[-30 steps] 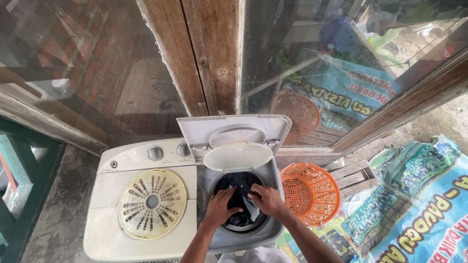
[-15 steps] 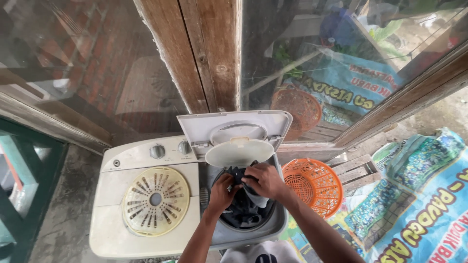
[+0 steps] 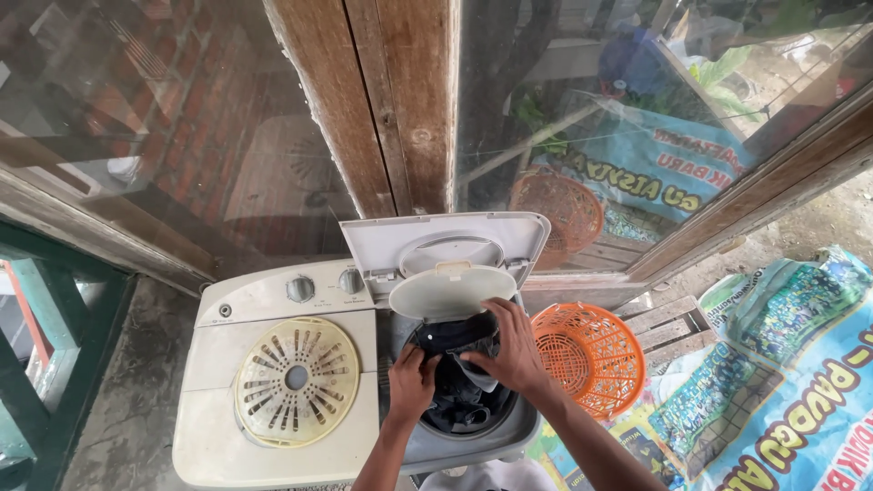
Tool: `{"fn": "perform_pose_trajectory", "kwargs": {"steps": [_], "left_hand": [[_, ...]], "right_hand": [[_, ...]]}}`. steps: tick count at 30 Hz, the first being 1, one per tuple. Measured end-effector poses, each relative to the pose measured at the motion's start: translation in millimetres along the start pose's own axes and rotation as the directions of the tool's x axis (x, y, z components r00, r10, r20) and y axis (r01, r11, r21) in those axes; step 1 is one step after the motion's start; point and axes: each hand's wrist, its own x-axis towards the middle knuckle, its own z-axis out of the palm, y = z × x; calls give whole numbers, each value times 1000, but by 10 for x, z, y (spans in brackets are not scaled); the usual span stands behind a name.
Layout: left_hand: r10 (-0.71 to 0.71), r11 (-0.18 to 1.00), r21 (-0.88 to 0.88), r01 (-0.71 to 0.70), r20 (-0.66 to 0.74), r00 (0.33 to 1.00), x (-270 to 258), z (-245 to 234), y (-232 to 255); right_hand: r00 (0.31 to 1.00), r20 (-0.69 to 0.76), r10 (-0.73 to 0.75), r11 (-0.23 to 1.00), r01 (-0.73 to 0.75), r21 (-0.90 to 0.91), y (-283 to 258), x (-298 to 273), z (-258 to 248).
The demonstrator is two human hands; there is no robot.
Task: The person removes wet clothes from the spin dryer of a washing machine and hangs them individually on a metal drying rack outdoors.
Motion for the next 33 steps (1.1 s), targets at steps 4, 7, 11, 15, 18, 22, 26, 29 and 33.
{"fn": "perform_pose_trajectory", "kwargs": {"steps": [4,7,11,15,18,22,26,29,33], "left_hand": [[-18,1000,1,18,22,1000,-13,4,50],[-36,996,-74,42,84,996,29,13,157],[-29,985,-157,73,265,964,99,69,254],[-6,982,-176,65,316,949,139,38,135],[-91,950,-244,196,381,920,200,-96,75],[-117,964,-186,192,355,927,241,-27,-182],[-231,956,-72,283,407,884,204,136,-422],[-297,953,124,276,548,782,196,309,-596],[-319,947,243,212,614,722,-9,560,-876]], "right_hand": [[986,-169,1,998,-13,-66,-6,-393,135],[1000,8,24,996,-23,-86,20,-586,328],[881,336,333,941,-332,-62,215,-726,863],[951,129,282,940,-301,162,589,-790,1228],[887,211,411,903,-428,37,555,-692,1105],[876,217,431,889,-454,64,682,-771,1099],[876,263,404,878,-452,157,762,-850,970],[855,341,391,842,-482,243,762,-834,830],[837,445,319,806,-487,337,661,-748,650]]}}
